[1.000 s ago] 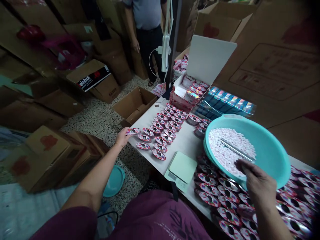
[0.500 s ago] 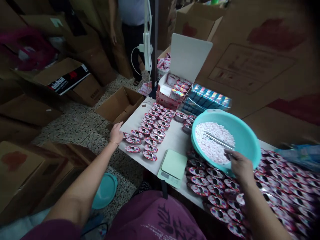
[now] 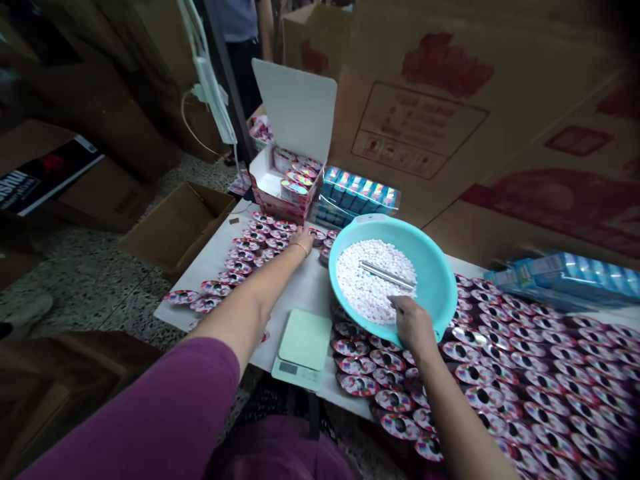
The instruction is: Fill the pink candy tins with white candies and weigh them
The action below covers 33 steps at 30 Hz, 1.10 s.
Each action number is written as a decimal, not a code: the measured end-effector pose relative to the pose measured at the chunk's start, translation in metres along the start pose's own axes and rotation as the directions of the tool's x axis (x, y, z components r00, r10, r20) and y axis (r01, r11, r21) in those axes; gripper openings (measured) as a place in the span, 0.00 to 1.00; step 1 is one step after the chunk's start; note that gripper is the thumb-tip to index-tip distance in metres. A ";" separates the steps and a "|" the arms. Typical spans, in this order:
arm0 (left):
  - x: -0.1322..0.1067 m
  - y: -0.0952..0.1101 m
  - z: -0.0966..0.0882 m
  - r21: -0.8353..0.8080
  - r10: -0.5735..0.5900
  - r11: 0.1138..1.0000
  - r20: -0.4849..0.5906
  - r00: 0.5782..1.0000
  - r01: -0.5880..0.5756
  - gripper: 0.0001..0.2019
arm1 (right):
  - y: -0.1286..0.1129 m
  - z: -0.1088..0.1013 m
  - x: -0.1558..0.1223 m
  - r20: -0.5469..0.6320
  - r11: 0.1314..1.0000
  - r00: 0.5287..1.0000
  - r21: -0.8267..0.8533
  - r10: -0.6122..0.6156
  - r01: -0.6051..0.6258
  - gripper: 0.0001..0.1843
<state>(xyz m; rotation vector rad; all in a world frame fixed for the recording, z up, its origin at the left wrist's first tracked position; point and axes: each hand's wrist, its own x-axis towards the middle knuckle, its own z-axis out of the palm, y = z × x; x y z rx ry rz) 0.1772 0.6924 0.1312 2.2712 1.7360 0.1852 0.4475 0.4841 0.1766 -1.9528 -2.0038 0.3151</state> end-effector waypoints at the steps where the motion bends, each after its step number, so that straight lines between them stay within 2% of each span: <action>1: 0.006 0.001 0.005 0.003 -0.006 1.000 0.007 1.000 0.006 0.13 | 0.000 -0.001 0.000 -0.002 1.000 1.000 0.005 0.001 -0.001 0.20; 3: 0.014 0.003 0.011 0.009 -0.022 1.000 0.001 1.000 0.022 0.14 | -0.001 -0.002 0.000 -0.007 1.000 1.000 0.010 0.005 -0.005 0.20; 5: 0.013 0.001 0.009 0.020 -0.052 0.998 -0.033 0.998 0.053 0.13 | -0.001 -0.003 0.000 -0.004 1.000 1.000 0.010 0.016 -0.016 0.20; 8: -0.009 -0.008 -0.013 0.007 -0.064 0.998 -0.141 0.988 0.065 0.09 | -0.001 -0.003 0.001 0.013 1.000 1.000 0.003 0.027 -0.027 0.20; 10: -0.040 -0.016 -0.037 -0.022 -0.016 1.000 -0.221 0.975 0.011 0.09 | -0.002 -0.004 0.002 0.029 1.000 0.999 0.003 0.026 -0.026 0.21; 12: -0.082 -0.022 -0.058 -0.047 0.070 0.995 -0.274 0.959 -0.086 0.08 | -0.003 -0.005 0.004 0.056 1.000 0.998 -0.004 0.029 -0.029 0.21; 14: -0.131 -0.021 -0.066 -0.071 0.168 0.979 -0.247 0.954 -0.191 0.08 | -0.006 -0.007 0.006 0.091 0.999 0.995 -0.022 0.051 -0.049 0.21; 17: -0.199 -0.005 -0.050 -0.125 0.287 0.947 -0.076 0.955 -0.295 0.08 | -0.009 -0.010 0.008 0.159 0.993 0.982 -0.072 0.100 -0.089 0.21; 20: -0.242 0.017 -0.018 -0.173 0.335 0.933 0.095 0.937 -0.316 0.06 | -0.009 -0.010 0.012 0.259 0.983 0.957 -0.156 0.134 -0.095 0.19; 22: -0.255 0.025 -0.003 -0.193 0.330 0.934 0.153 0.931 -0.299 0.05 | -0.006 -0.008 0.015 0.359 0.970 0.918 -0.225 0.167 -0.088 0.19; 24: -0.260 0.025 0.002 -0.234 0.328 0.928 0.152 0.932 -0.288 0.07 | -0.002 -0.004 0.021 0.474 0.961 0.862 -0.270 0.182 -0.054 0.21; 26: -0.262 0.018 -0.001 -0.296 0.313 0.915 0.099 0.945 -0.273 0.15 | 0.000 -0.001 0.027 0.551 0.959 0.818 -0.284 0.166 -0.004 0.25; 29: -0.265 0.001 -0.009 -0.361 0.229 0.908 0.002 0.974 -0.213 0.24 | -0.001 0.003 0.034 0.604 0.959 0.787 -0.278 0.127 0.059 0.26; 33: -0.271 -0.014 -0.017 -0.400 0.133 0.905 -0.055 0.990 -0.144 0.24 | -0.006 0.003 0.037 0.661 0.970 0.747 -0.222 0.071 0.104 0.19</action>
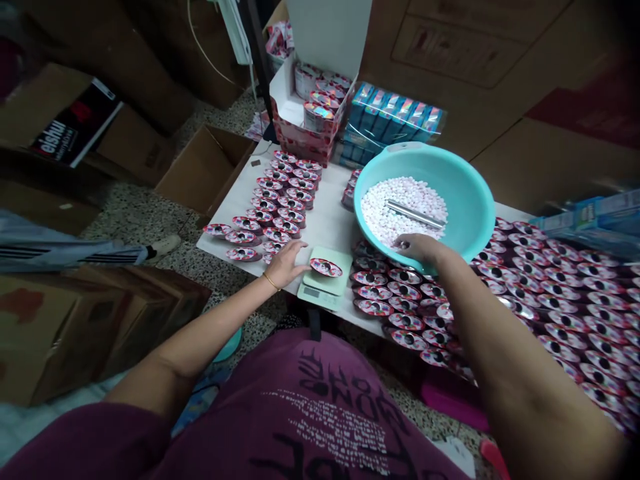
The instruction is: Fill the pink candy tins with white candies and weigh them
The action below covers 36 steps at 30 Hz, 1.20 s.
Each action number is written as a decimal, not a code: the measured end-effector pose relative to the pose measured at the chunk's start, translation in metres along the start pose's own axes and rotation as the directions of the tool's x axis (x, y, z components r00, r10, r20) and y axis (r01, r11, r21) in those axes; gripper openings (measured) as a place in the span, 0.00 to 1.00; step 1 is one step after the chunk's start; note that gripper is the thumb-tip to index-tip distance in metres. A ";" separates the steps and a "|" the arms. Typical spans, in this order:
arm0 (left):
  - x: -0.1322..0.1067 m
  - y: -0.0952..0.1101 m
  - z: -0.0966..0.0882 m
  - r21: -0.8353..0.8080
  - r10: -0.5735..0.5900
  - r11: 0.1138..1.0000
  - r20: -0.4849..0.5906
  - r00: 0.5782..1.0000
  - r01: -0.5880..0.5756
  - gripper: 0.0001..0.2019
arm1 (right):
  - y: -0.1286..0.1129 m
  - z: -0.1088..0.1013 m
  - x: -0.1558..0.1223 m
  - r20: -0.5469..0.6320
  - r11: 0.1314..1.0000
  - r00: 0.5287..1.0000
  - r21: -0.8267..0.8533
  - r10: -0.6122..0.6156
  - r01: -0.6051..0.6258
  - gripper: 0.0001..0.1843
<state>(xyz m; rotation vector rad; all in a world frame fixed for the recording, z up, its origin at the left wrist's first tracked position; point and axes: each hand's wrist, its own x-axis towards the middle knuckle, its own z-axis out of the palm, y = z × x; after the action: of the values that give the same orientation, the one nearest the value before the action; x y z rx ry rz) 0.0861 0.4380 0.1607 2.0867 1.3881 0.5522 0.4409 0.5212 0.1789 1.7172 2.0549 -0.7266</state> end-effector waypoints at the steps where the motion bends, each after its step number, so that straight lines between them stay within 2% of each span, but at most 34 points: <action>1: -0.001 -0.001 -0.002 -0.006 -0.004 1.000 -0.010 1.000 0.004 0.23 | -0.001 -0.001 0.000 0.016 1.000 1.000 0.010 -0.017 0.017 0.17; 6: -0.006 0.000 -0.007 -0.005 -0.007 1.000 -0.001 1.000 0.007 0.15 | 0.001 -0.004 0.000 0.078 0.997 0.995 0.033 -0.068 0.066 0.10; 9: -0.008 0.000 -0.008 0.004 -0.018 1.000 0.012 1.000 0.018 0.13 | 0.005 -0.004 0.002 0.032 0.994 0.999 0.103 -0.034 0.031 0.08; 12: -0.009 -0.002 -0.006 0.009 -0.032 0.999 0.033 0.999 0.031 0.12 | 0.009 -0.006 -0.001 -0.016 0.965 1.000 0.263 0.017 -0.013 0.08; 16: -0.010 -0.003 -0.004 0.022 -0.055 0.998 0.054 0.997 0.053 0.11 | 0.012 -0.012 -0.014 -0.170 0.849 0.983 0.527 0.075 0.026 0.09; 18: -0.010 -0.002 -0.003 0.031 -0.057 0.998 0.064 0.996 0.055 0.11 | 0.015 -0.014 -0.021 -0.226 0.798 0.967 0.601 0.114 0.046 0.11; 20: -0.008 0.000 -0.001 0.044 -0.056 0.998 0.093 0.994 0.052 0.13 | 0.020 -0.015 -0.024 -0.270 0.805 0.951 0.592 0.152 0.039 0.11; 23: -0.003 0.004 0.011 0.061 -0.036 0.998 0.148 0.988 0.028 0.22 | 0.023 -0.013 -0.028 -0.336 0.873 0.923 0.488 0.189 -0.001 0.10; 25: 0.002 0.007 0.024 0.060 -0.052 0.997 0.174 0.983 0.042 0.24 | 0.016 -0.013 -0.036 -0.480 0.916 0.864 0.397 0.150 0.061 0.11; 28: 0.011 0.008 0.039 -0.056 -0.121 0.989 0.206 0.971 0.135 0.17 | -0.017 -0.010 -0.062 -0.730 0.904 0.680 0.336 0.073 0.264 0.13; 29: 0.013 0.007 0.042 -0.144 -0.131 0.976 0.214 0.968 0.163 0.15 | -0.033 -0.006 -0.071 -0.760 0.874 0.648 0.350 0.055 0.336 0.13; 30: 0.015 0.006 0.043 -0.244 -0.128 0.952 0.221 0.967 0.182 0.13 | -0.049 0.000 -0.079 -0.756 0.834 0.654 0.378 0.028 0.402 0.13; 32: 0.016 0.003 0.043 -0.408 -0.109 0.891 0.229 0.967 0.197 0.11 | -0.081 0.018 -0.085 -0.685 0.745 0.724 0.440 -0.082 0.501 0.14; 33: 0.016 0.002 0.044 -0.438 -0.096 0.878 0.237 0.967 0.195 0.11 | -0.096 0.032 -0.083 -0.640 0.721 0.759 0.471 -0.117 0.508 0.15; 34: 0.015 0.002 0.046 -0.424 -0.082 0.887 0.248 0.965 0.185 0.11 | -0.109 0.047 -0.078 -0.601 0.720 0.789 0.490 -0.129 0.491 0.17; 36: 0.009 0.002 0.055 -0.280 -0.074 0.949 0.250 0.965 0.145 0.10 | -0.131 0.080 -0.062 -0.560 0.774 0.822 0.475 -0.101 0.419 0.19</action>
<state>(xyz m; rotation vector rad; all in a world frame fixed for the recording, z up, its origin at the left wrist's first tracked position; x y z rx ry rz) 0.1244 0.4331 0.1207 1.7595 1.1948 0.4197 0.3205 0.4072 0.1706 2.1372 2.6889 -1.2090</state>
